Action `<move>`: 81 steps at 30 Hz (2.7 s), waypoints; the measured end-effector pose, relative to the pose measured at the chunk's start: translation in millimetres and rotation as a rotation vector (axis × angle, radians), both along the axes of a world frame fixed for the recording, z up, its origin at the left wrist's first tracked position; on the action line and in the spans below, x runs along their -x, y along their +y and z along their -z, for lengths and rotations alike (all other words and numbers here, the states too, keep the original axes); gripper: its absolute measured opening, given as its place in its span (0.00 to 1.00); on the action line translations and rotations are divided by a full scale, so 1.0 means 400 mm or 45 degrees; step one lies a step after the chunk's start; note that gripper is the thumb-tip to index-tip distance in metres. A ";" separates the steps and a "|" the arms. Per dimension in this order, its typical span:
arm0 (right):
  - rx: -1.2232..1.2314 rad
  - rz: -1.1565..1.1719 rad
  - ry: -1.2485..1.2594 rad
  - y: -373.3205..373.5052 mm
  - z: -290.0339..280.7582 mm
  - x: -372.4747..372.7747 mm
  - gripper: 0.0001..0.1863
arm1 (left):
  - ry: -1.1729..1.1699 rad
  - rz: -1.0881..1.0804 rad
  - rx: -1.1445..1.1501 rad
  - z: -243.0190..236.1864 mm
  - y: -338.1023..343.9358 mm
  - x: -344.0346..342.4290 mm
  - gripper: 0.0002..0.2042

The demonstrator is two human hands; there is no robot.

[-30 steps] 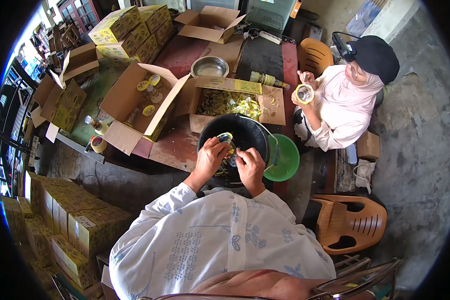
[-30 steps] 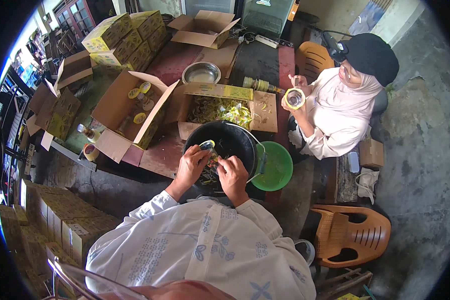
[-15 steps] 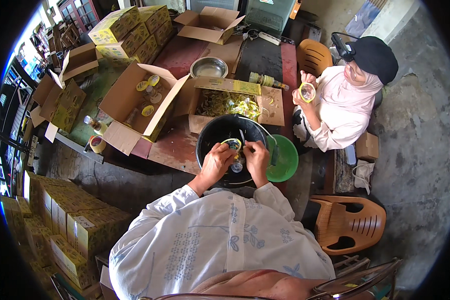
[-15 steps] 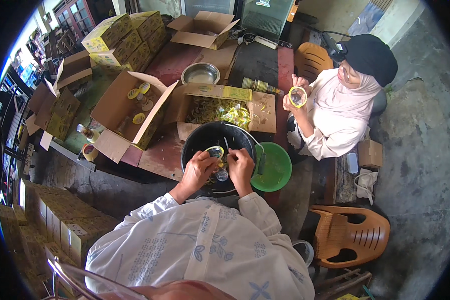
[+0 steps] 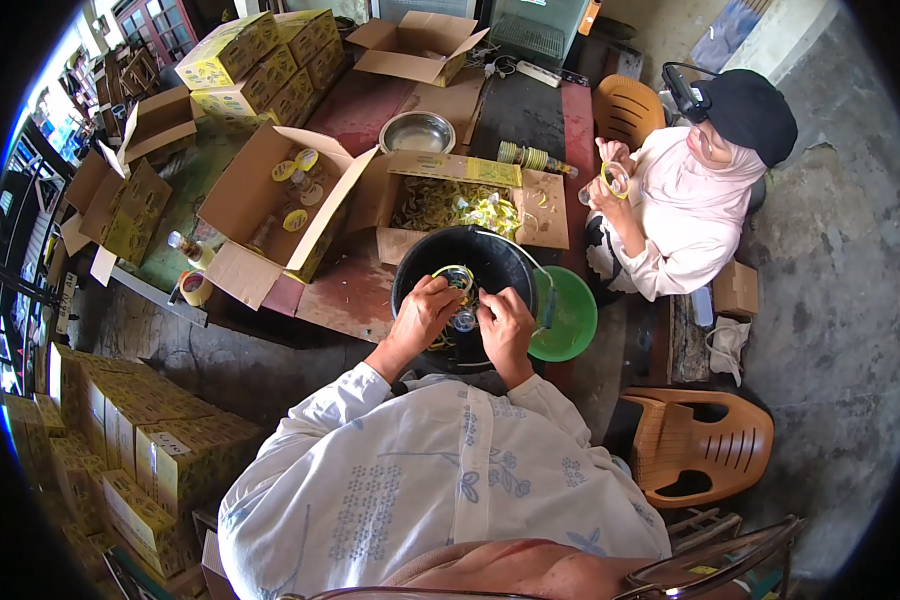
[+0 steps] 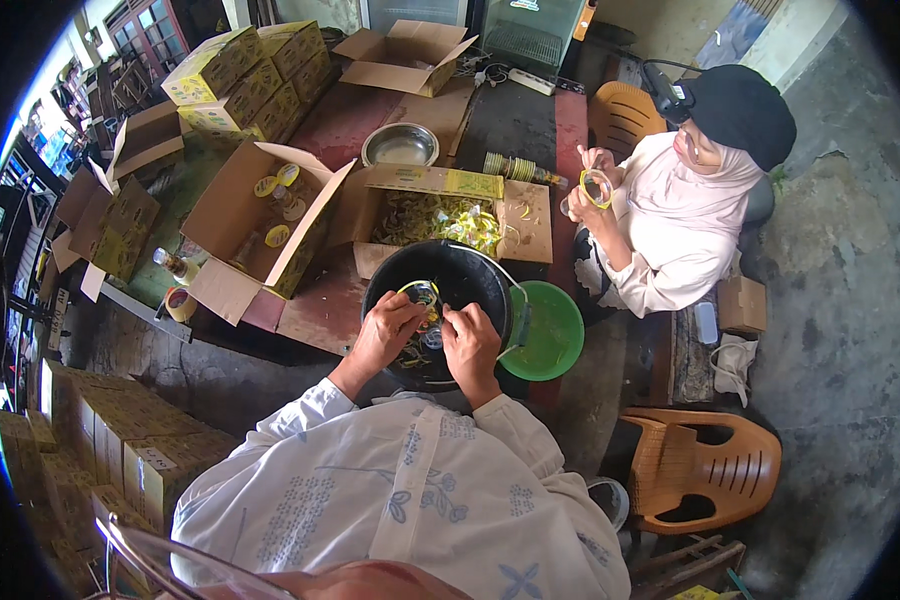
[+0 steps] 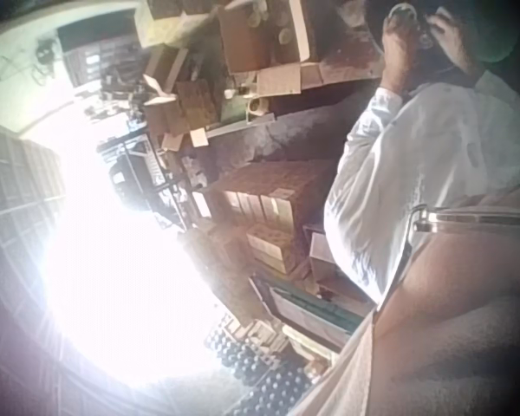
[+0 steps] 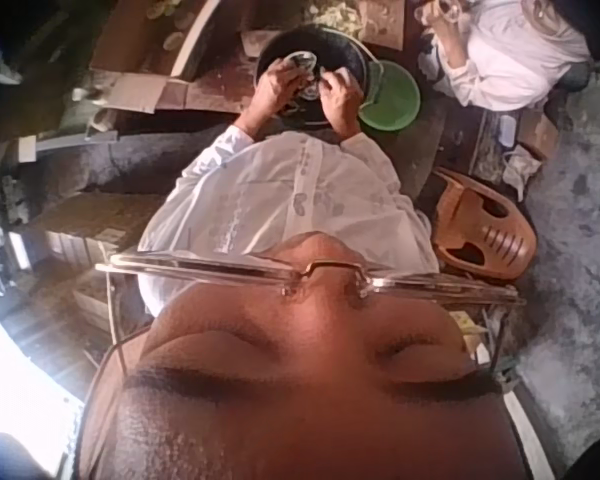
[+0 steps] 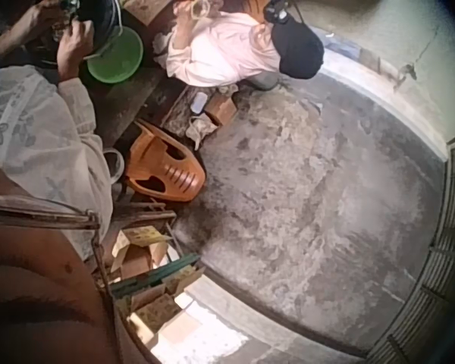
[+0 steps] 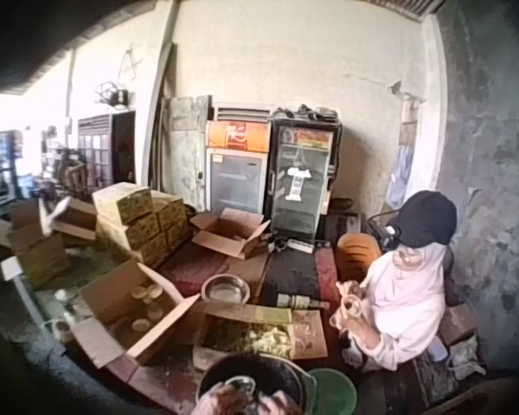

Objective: The person removes the plastic seals and lids from small yellow containers by hand, dropping the debris into a black bucket on a table.

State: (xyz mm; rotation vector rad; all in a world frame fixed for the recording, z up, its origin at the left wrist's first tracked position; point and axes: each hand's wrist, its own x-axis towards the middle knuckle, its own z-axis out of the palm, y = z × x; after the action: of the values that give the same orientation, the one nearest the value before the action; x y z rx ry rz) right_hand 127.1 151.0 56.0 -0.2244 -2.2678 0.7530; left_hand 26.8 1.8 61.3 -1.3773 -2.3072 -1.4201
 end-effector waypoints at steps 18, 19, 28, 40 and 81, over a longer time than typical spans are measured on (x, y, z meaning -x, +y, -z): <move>-0.199 -0.042 -0.010 0.052 -0.025 -0.053 0.11 | -0.028 0.140 0.059 -0.027 -0.025 0.013 0.11; -0.269 -0.037 -0.052 0.054 -0.023 -0.055 0.12 | -0.027 0.142 0.060 -0.026 -0.023 0.015 0.11; -0.408 -0.040 -0.087 0.054 0.007 -0.029 0.12 | 0.079 0.214 0.043 -0.018 -0.010 0.035 0.10; -0.259 -0.114 -0.027 0.118 -0.033 -0.033 0.09 | -0.127 0.325 0.097 -0.037 -0.027 0.050 0.10; -0.054 -0.342 -0.110 0.110 -0.085 -0.146 0.10 | -0.157 -0.174 -0.014 -0.021 0.032 -0.090 0.51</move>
State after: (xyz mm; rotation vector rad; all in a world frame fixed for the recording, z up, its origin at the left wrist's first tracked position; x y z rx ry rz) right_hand 185.4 194.9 89.8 0.0715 -2.4229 0.8446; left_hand 62.7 14.7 69.7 -1.1346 -2.4115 -1.5122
